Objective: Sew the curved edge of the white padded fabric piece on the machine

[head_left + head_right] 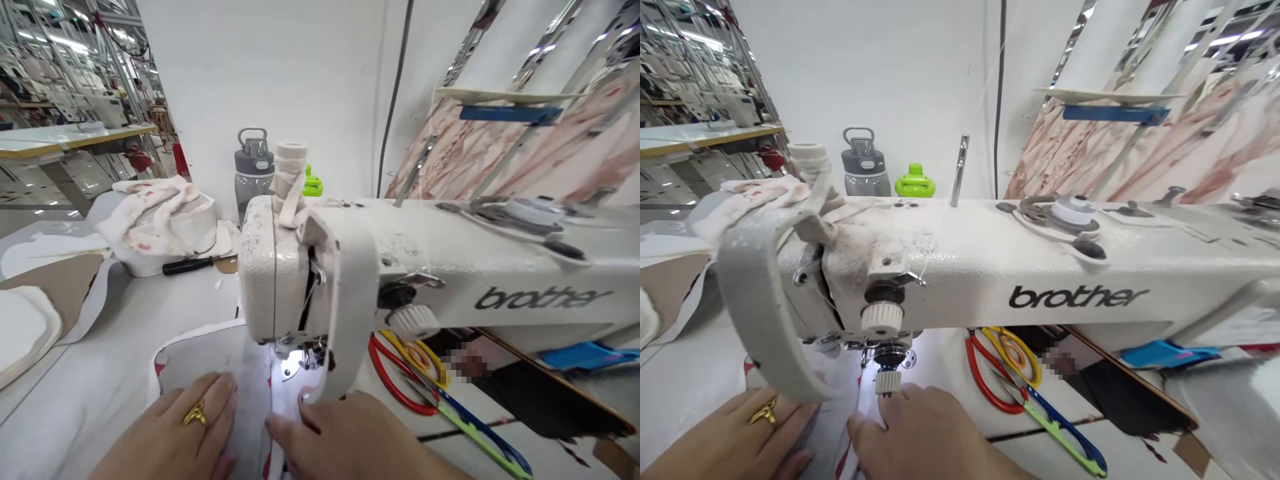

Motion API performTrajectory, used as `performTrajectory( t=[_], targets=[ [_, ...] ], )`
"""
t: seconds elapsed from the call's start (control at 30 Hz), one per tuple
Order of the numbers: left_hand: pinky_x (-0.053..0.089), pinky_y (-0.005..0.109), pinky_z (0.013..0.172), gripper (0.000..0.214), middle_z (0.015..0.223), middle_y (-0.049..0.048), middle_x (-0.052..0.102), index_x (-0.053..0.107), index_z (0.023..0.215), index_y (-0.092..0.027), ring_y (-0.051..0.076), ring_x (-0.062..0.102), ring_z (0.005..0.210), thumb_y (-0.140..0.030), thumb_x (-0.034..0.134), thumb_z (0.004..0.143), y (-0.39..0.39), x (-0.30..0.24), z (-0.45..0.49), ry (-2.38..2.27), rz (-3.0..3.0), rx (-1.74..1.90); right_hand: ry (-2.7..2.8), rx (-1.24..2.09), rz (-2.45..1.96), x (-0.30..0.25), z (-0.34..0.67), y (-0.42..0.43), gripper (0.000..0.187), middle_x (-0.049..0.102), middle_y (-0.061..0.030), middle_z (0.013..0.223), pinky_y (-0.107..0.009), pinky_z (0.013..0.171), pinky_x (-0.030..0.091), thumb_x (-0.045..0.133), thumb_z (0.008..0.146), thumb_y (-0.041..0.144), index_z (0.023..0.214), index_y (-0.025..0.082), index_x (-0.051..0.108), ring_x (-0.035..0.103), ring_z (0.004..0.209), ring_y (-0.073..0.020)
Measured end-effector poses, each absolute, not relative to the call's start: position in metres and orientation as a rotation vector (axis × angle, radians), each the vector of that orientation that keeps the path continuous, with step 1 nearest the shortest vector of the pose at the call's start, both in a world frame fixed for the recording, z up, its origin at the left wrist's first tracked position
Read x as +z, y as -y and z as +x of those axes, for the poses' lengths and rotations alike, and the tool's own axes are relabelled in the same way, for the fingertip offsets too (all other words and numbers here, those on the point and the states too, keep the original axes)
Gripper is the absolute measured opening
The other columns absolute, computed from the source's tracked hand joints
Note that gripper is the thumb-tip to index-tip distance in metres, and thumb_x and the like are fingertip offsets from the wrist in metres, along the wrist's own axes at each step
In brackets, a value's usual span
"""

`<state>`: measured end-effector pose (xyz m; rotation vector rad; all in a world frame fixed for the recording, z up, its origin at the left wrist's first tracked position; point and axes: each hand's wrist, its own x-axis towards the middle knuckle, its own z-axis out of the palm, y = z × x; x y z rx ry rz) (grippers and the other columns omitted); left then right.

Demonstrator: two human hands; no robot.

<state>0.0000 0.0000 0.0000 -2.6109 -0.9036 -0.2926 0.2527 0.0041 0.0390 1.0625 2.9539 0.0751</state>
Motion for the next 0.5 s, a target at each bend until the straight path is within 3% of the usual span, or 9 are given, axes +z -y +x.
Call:
performTrajectory(
  t=[0.1,0.23,0.37,0.43,0.5],
  targets=[
    [0.049,0.034,0.072,0.028,0.099,0.0064,0.072,0.070,0.097,-0.022,0.023,0.063,0.086,-0.021,0.046,0.081,-0.012,0.016,0.018,0.965,-2.630,-0.395,-2.981,0.204,1.172,0.025,0.249,-0.007,0.021,0.068,-0.0004,0.064,-0.033,0.039,0.011,0.070,0.079,0.028,0.100,0.027,0.067,0.061,0.053,-0.0195],
    [0.041,0.034,0.076,0.040,0.099,0.0039,0.066,0.063,0.115,-0.030,0.022,0.057,0.086,-0.018,0.042,0.083,-0.022,0.020,0.024,0.979,-2.593,-0.550,-3.079,0.386,1.281,-0.005,0.253,-0.007,0.026,0.067,-0.0006,0.064,-0.032,0.040,0.032,0.063,0.085,0.029,0.110,0.027,0.066,0.062,0.056,-0.0221],
    [0.036,0.035,0.091,0.039,0.115,0.0010,0.065,0.059,0.120,-0.032,0.023,0.052,0.108,-0.020,0.049,0.084,-0.026,0.007,0.021,1.039,-2.611,-0.643,-3.086,0.367,1.327,-0.029,0.264,-0.003,0.033,0.074,-0.0053,0.092,-0.033,0.055,0.050,0.056,0.089,0.026,0.121,0.025,0.063,0.069,0.076,-0.0242],
    [0.035,0.034,0.095,0.042,0.119,-0.0019,0.065,0.057,0.123,-0.034,0.022,0.051,0.112,-0.021,0.053,0.083,-0.028,0.000,0.020,1.070,-2.645,-0.638,-3.097,0.338,1.344,-0.035,0.267,-0.002,0.029,0.074,-0.0064,0.100,-0.033,0.064,0.053,0.054,0.091,0.027,0.118,0.024,0.066,0.069,0.081,-0.0240],
    [0.036,0.034,0.097,0.041,0.123,-0.0033,0.065,0.057,0.122,-0.035,0.021,0.053,0.113,-0.022,0.053,0.083,-0.031,-0.005,0.018,1.069,-2.641,-0.661,-3.093,0.297,1.446,-0.037,0.267,-0.003,0.021,0.074,-0.0048,0.091,-0.032,0.062,0.053,0.053,0.092,0.028,0.104,0.025,0.070,0.069,0.074,-0.0224]
  ],
)
